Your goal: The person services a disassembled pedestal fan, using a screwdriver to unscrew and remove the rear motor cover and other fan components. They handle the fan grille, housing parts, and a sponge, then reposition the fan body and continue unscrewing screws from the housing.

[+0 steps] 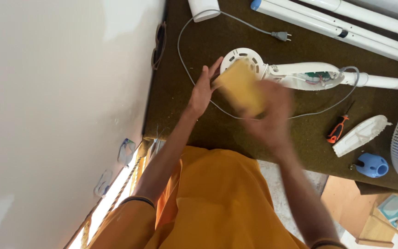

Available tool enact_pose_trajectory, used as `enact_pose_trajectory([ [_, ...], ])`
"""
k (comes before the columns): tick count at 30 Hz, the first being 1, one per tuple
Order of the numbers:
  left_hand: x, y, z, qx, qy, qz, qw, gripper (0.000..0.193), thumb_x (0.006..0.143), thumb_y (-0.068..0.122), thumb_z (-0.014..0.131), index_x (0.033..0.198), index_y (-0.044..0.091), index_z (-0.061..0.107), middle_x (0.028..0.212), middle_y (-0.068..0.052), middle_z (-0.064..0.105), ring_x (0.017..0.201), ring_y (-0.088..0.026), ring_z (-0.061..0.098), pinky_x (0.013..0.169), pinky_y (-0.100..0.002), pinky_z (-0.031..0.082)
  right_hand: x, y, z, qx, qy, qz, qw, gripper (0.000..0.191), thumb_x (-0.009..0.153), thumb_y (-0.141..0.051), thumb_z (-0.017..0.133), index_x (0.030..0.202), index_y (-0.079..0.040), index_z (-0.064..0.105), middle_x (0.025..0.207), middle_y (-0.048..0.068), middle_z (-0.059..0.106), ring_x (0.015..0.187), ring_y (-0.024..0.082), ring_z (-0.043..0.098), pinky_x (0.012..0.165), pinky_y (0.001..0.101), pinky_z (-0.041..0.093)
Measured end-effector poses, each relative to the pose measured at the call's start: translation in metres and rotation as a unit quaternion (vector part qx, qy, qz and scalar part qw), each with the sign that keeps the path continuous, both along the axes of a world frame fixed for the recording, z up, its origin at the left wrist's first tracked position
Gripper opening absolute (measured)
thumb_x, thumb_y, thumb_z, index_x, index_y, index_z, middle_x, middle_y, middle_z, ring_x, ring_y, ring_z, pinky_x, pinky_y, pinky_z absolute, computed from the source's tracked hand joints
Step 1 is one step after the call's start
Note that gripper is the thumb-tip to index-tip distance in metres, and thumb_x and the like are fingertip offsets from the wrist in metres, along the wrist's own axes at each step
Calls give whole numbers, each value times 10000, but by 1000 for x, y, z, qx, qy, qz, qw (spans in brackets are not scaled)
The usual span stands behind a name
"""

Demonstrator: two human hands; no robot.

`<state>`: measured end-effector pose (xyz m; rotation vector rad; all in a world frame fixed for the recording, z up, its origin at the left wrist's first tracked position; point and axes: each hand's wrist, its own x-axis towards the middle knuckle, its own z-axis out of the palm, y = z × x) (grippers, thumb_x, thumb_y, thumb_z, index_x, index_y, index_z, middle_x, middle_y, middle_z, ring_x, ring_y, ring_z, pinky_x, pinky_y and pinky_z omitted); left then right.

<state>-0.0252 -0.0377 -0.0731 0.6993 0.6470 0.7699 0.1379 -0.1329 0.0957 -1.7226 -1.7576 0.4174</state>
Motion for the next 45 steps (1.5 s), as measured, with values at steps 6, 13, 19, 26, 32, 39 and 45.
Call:
enact_pose_trajectory([
  [6, 16, -5, 1, 25, 74, 37, 996, 958, 957, 798, 342, 1640, 126, 339, 1662, -124, 406, 1533, -293, 360, 1226, -507, 313, 78, 100, 3, 64, -77, 159, 982, 625, 792, -25, 824, 1365, -79, 580, 1320, 187, 605, 1270, 374, 523, 1066, 535, 403],
  [13, 21, -11, 6, 8, 72, 70, 995, 1039, 926, 811, 410, 1655, 105, 190, 1699, -105, 339, 1571, -276, 303, 1244, -491, 290, 87, 165, -26, -35, -138, 282, 949, 638, 868, 78, 782, 1394, -258, 648, 1390, 26, 612, 1351, 237, 555, 1191, 461, 485],
  [19, 26, -14, -1, 7, 78, 77, 994, 859, 1003, 627, 492, 1656, 109, 283, 1654, -141, 384, 1527, -278, 360, 1241, -469, 291, 99, 154, -34, -59, -113, 292, 948, 645, 794, 53, 791, 1377, -174, 631, 1456, 135, 562, 1373, 372, 496, 1139, 501, 431],
  [26, 33, -23, -14, 25, 64, 102, 992, 624, 1076, 199, 586, 1641, 129, 329, 1604, -99, 444, 1436, -211, 452, 1195, -375, 395, 123, 114, -36, -91, -150, 191, 966, 573, 901, -82, 821, 1438, -138, 631, 1343, 88, 576, 1253, 331, 540, 1136, 490, 414],
  [32, 26, -27, -17, 24, 89, 84, 992, 637, 1071, 215, 589, 1644, 114, 331, 1565, -97, 485, 1407, -218, 485, 1178, -378, 409, 108, 54, -32, -103, -118, 50, 986, 609, 892, -181, 868, 1441, -111, 614, 1253, 222, 510, 1151, 375, 529, 963, 463, 491],
  [39, 24, -26, -16, 15, 67, 78, 995, 697, 1057, 347, 600, 1645, 143, 285, 1647, -81, 377, 1496, -242, 402, 1239, -424, 351, 86, 13, -24, -47, -71, -124, 989, 566, 972, -173, 817, 1458, -81, 541, 1310, 169, 533, 1252, 353, 510, 1024, 481, 471],
  [45, 22, -21, -15, 54, 145, 76, 985, 656, 1064, 266, 590, 1644, 126, 316, 1664, -117, 378, 1538, -260, 351, 1252, -426, 312, 72, -21, -38, -71, -152, -156, 973, 605, 858, -96, 818, 1421, -99, 596, 1283, 179, 510, 1241, 352, 491, 1061, 488, 458],
])
